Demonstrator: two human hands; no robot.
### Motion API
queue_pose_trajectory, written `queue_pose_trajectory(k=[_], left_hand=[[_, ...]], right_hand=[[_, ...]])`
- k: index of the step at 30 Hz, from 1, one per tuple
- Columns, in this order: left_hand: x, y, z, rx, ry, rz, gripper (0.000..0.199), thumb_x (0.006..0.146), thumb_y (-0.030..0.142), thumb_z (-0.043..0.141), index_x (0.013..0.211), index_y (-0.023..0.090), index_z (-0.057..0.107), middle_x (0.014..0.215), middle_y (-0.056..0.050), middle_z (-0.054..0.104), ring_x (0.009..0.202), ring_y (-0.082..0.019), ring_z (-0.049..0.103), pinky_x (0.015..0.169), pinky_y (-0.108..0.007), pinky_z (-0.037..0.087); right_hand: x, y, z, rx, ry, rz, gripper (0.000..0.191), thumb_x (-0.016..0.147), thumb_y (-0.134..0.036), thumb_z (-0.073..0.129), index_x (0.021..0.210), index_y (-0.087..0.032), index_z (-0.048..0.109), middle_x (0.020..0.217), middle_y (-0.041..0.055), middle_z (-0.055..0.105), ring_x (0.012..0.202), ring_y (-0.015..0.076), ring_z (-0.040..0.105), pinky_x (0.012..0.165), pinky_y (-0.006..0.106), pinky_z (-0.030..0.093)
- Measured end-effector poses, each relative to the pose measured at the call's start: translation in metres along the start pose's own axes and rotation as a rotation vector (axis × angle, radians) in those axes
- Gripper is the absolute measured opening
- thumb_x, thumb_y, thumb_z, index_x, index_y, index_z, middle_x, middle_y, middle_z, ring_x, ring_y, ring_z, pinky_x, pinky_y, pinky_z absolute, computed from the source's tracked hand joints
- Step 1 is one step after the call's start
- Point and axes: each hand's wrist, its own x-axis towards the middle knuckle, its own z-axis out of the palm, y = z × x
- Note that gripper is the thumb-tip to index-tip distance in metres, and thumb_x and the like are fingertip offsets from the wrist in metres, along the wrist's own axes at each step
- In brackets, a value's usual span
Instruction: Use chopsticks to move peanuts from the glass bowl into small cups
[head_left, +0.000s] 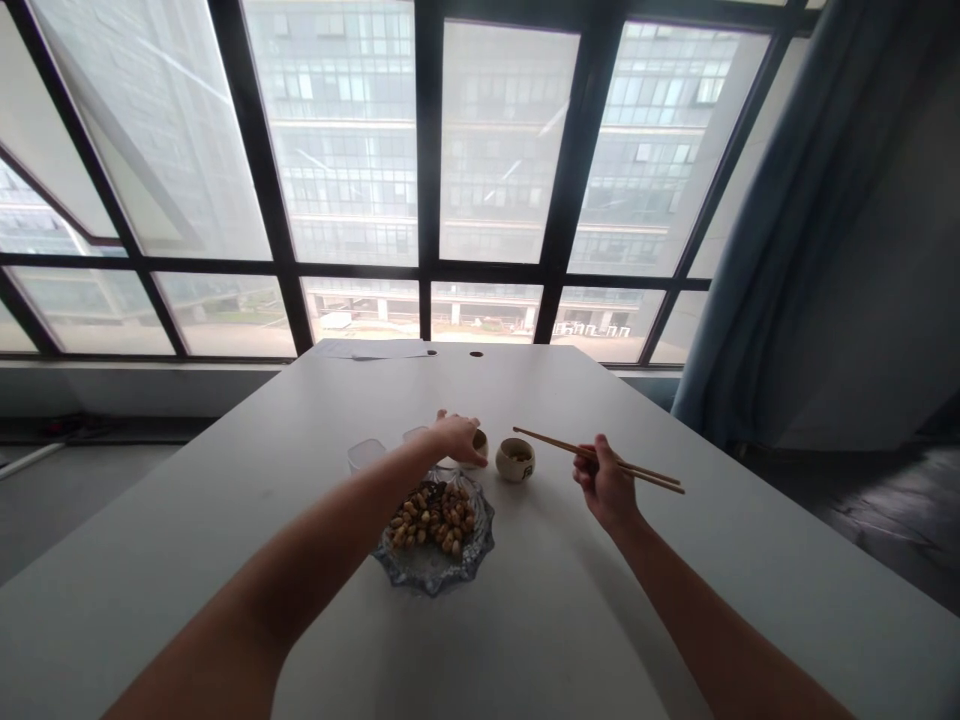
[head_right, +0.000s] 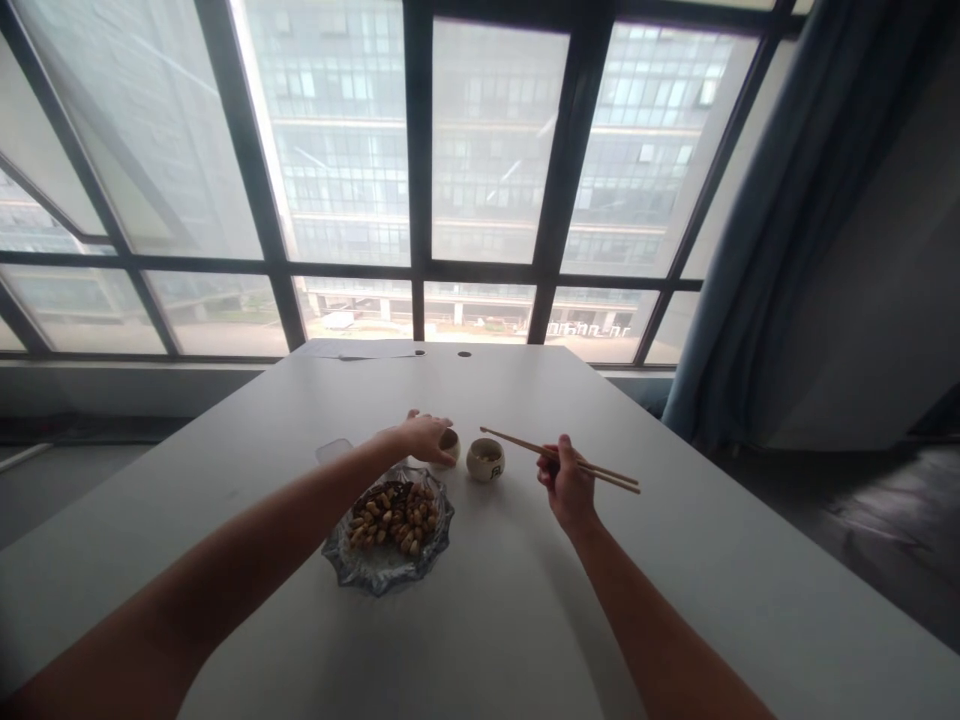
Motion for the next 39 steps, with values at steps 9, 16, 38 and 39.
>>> queue_pose_trajectory(k=[9,16,38,39], left_hand=[[0.003,0.000,0.013,0.083,0.127,0.105,0.079,0.059,0.054,0.081,0.126,0.021,0.055,0.127,-0.013,0.061,0.116,-0.032,0.057,0.102,-0.046,0.041],[0.007,-0.004,0.011,-0.002,0.077,0.016,0.076,0.062,0.059,0.076,0.126,0.021,0.057,0.125,-0.015,0.063,0.116,-0.035,0.058,0.102,-0.050,0.040],[0.022,0.037,0.028,-0.110,0.162,0.304,0.081,0.058,0.060,0.080,0.123,0.020,0.054,0.125,-0.014,0.064,0.122,-0.033,0.055,0.118,-0.054,0.011],[0.021,0.037,0.028,-0.110,0.165,0.302,0.080,0.059,0.059,0.080,0.123,0.020,0.054,0.125,-0.014,0.064,0.122,-0.033,0.055,0.118,-0.054,0.011]], right_hand=[[0.007,0.002,-0.006,0.014,-0.003,0.011,0.050,0.063,-0.061,0.082,0.062,-0.014,0.064,0.046,0.0003,0.059,0.035,0.0056,0.044,0.031,0.017,0.034],[0.008,-0.002,-0.007,-0.009,-0.030,-0.012,0.049,0.067,-0.061,0.080,0.064,-0.015,0.063,0.047,0.0007,0.060,0.035,0.0070,0.046,0.031,0.018,0.034],[0.011,-0.008,-0.016,-0.112,-0.057,-0.047,0.045,0.068,-0.056,0.077,0.056,-0.015,0.062,0.039,0.0014,0.056,0.030,0.0084,0.042,0.027,0.019,0.026],[0.011,-0.008,-0.016,-0.115,-0.058,-0.047,0.045,0.069,-0.057,0.076,0.056,-0.015,0.062,0.039,0.0013,0.056,0.030,0.0086,0.042,0.027,0.019,0.026]])
